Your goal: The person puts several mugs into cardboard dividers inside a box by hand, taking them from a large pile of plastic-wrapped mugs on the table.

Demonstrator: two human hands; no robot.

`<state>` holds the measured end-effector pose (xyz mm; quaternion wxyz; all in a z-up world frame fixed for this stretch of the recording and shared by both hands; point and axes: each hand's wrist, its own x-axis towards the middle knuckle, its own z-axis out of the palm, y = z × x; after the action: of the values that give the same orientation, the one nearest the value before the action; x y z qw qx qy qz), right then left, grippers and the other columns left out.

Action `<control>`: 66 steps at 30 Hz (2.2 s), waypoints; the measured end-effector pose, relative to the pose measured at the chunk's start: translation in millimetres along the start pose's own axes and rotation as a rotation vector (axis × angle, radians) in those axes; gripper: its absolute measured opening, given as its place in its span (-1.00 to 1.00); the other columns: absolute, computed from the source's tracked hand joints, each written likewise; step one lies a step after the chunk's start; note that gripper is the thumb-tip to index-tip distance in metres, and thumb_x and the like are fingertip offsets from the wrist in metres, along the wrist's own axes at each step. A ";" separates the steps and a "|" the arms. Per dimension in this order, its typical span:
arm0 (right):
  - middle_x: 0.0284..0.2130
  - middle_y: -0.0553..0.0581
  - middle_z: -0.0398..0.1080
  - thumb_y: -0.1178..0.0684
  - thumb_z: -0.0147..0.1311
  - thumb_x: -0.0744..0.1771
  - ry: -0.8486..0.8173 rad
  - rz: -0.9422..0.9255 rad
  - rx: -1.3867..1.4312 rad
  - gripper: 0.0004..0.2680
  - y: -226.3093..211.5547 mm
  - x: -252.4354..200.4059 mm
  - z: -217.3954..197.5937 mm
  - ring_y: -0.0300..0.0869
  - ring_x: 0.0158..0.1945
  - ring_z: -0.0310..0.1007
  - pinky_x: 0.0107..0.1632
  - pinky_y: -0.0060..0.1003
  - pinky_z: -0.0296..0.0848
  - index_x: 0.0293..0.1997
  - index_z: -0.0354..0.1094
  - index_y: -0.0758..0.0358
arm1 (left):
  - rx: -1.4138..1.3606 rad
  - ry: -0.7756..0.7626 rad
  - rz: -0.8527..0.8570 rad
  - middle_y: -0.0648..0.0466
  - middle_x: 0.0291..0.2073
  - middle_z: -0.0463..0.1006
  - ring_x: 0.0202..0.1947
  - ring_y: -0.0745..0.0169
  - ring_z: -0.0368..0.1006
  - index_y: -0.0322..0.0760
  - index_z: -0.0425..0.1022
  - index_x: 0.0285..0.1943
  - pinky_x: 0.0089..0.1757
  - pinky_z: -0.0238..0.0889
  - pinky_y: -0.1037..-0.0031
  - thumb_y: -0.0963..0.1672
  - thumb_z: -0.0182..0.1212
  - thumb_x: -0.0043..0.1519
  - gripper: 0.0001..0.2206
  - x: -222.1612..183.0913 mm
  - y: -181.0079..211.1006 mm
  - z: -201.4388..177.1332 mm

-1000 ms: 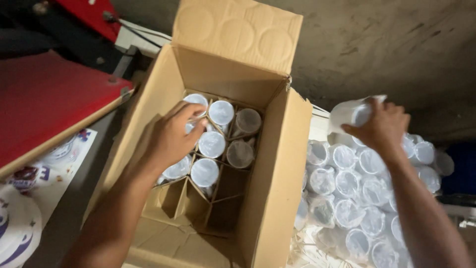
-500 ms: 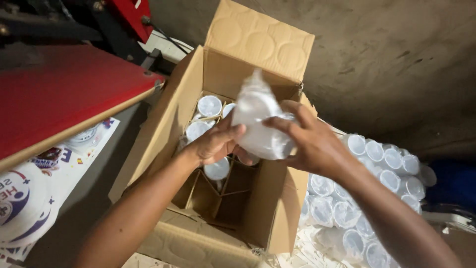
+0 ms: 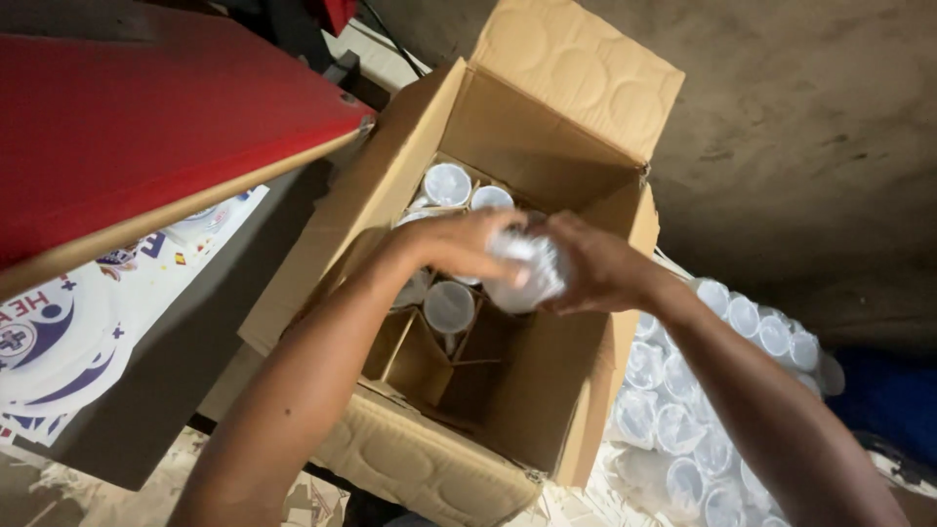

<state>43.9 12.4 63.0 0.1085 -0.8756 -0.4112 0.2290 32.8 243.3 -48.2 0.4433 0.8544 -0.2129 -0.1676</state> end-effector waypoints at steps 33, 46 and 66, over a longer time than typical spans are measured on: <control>0.08 0.17 0.38 0.04 0.11 0.30 -0.328 -0.036 -0.454 -0.67 19.1 57.1 140.0 0.12 0.02 0.50 -0.10 0.07 0.53 0.21 0.26 0.01 | 0.496 -0.128 -0.312 -0.13 0.17 0.54 0.14 -0.18 0.48 -0.14 0.33 0.35 0.10 0.34 0.05 0.08 0.18 0.25 -0.48 -21.0 9.7 -2.7; -0.23 0.11 0.55 0.21 0.22 0.35 0.834 0.058 0.461 -0.92 29.8 -136.1 58.6 -0.19 -0.19 0.57 -0.10 -0.33 0.54 -0.12 0.44 0.29 | 0.446 -0.079 -0.042 -0.10 0.16 0.52 0.12 -0.19 0.45 -0.15 0.39 0.29 0.05 0.33 0.05 0.00 0.20 0.21 -0.54 -14.8 42.7 4.1; 0.19 0.26 0.30 -0.47 0.31 0.15 0.284 1.053 -0.326 -0.18 405.8 -204.5 170.0 0.08 0.33 0.21 0.40 0.20 -0.08 0.50 -0.03 0.02 | 0.659 0.002 0.470 -0.10 -0.15 0.55 0.01 -0.09 0.40 -0.38 0.55 -0.08 0.11 0.11 0.00 -0.11 0.32 0.13 -0.74 108.1 191.7 132.6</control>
<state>118.7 -403.7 -174.9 -0.1028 -0.9901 0.0693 0.0657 20.7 -2.0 27.1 0.1720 0.8790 -0.4445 0.0164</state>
